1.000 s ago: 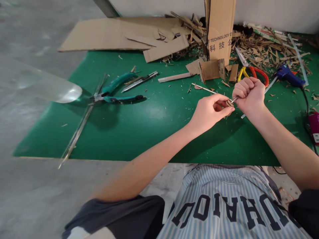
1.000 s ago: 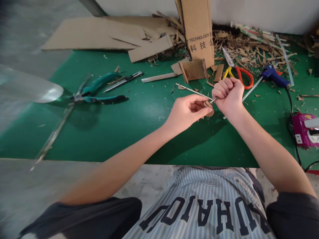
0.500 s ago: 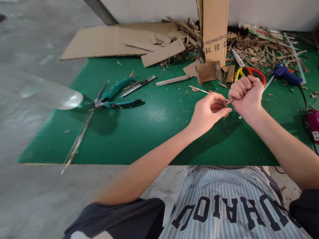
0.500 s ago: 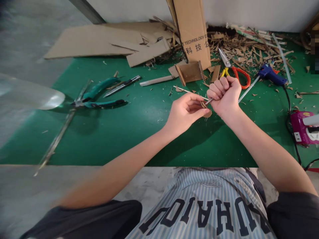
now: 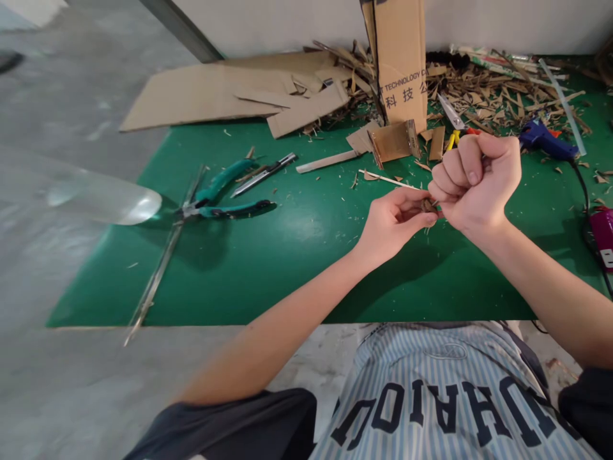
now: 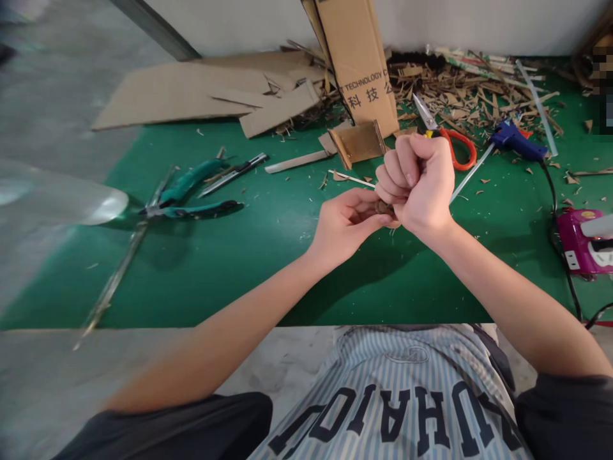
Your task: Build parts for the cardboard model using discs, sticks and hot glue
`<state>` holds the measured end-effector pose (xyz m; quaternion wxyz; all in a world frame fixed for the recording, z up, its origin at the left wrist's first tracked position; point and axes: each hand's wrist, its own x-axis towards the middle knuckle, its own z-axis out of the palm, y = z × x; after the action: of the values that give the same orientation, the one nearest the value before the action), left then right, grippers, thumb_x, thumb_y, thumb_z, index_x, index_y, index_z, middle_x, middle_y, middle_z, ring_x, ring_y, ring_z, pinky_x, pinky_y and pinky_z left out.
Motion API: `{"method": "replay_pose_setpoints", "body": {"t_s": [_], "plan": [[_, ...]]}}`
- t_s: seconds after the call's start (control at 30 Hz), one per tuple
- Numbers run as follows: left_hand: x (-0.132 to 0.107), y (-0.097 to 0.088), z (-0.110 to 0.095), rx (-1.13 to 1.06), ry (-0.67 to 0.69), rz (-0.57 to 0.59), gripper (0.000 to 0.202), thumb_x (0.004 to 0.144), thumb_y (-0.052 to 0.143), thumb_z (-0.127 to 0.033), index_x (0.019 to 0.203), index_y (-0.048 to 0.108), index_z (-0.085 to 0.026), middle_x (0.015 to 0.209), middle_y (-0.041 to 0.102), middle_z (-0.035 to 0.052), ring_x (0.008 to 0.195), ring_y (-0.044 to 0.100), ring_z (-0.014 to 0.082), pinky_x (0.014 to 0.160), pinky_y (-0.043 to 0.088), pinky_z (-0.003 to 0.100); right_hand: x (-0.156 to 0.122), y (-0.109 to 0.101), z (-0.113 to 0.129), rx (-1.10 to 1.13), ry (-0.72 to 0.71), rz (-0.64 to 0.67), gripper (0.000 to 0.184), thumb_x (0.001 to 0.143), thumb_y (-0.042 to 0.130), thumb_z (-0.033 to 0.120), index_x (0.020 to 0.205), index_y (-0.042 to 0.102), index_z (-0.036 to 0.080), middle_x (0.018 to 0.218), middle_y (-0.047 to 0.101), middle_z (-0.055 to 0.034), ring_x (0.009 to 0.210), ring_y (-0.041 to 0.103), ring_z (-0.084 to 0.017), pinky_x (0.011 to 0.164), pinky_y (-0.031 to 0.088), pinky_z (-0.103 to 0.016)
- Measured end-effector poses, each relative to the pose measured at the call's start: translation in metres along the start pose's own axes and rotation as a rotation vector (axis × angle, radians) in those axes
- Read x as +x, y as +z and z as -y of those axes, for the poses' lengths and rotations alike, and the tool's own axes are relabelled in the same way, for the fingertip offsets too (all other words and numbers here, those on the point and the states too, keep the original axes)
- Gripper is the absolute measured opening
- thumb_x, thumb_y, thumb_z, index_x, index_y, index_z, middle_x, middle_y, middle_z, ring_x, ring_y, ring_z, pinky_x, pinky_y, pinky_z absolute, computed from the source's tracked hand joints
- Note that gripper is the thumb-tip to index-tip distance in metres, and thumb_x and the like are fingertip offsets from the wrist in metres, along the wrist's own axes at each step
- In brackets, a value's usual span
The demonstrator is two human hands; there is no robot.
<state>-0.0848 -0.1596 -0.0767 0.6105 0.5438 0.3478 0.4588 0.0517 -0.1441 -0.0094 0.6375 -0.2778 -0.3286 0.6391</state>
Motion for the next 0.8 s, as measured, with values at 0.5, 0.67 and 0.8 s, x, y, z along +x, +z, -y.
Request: {"method": "replay_pose_setpoints", "body": {"t_s": [0.5, 0.67, 0.8], "plan": [[0.002, 0.001, 0.001, -0.333, -0.164, 0.095, 0.04, 0.064, 0.096, -0.036, 0.089, 0.072, -0.015, 0.081, 0.073, -0.0023, 0.076, 0.074, 0.0104, 0.082, 0.067, 0.029, -0.01, 0.005, 0.001, -0.109, -0.095, 0.247, 0.05, 0.078, 0.063, 0.034, 0.041, 0.03, 0.025, 0.042, 0.017, 0.0055, 0.042, 0.013, -0.01, 0.041, 0.017, -0.029], [0.003, 0.001, 0.0, -0.308, -0.166, 0.079, 0.038, 0.064, 0.096, -0.034, 0.087, 0.072, -0.015, 0.08, 0.074, -0.002, 0.075, 0.074, 0.0101, 0.077, 0.066, 0.025, -0.009, 0.008, 0.001, -0.099, -0.081, 0.267, 0.057, 0.082, 0.063, 0.034, 0.044, 0.021, 0.024, 0.044, 0.01, 0.0067, 0.04, 0.009, -0.008, 0.04, 0.012, -0.03], [0.002, 0.002, -0.001, -0.219, -0.088, 0.039, 0.034, 0.065, 0.094, -0.028, 0.086, 0.071, -0.014, 0.075, 0.075, -0.0025, 0.072, 0.074, 0.0093, 0.074, 0.065, 0.022, -0.004, 0.004, 0.0, -0.035, -0.057, 0.117, 0.056, 0.084, 0.059, 0.041, 0.05, 0.017, 0.024, 0.047, 0.01, 0.007, 0.042, 0.007, -0.009, 0.039, 0.011, -0.029]]}}
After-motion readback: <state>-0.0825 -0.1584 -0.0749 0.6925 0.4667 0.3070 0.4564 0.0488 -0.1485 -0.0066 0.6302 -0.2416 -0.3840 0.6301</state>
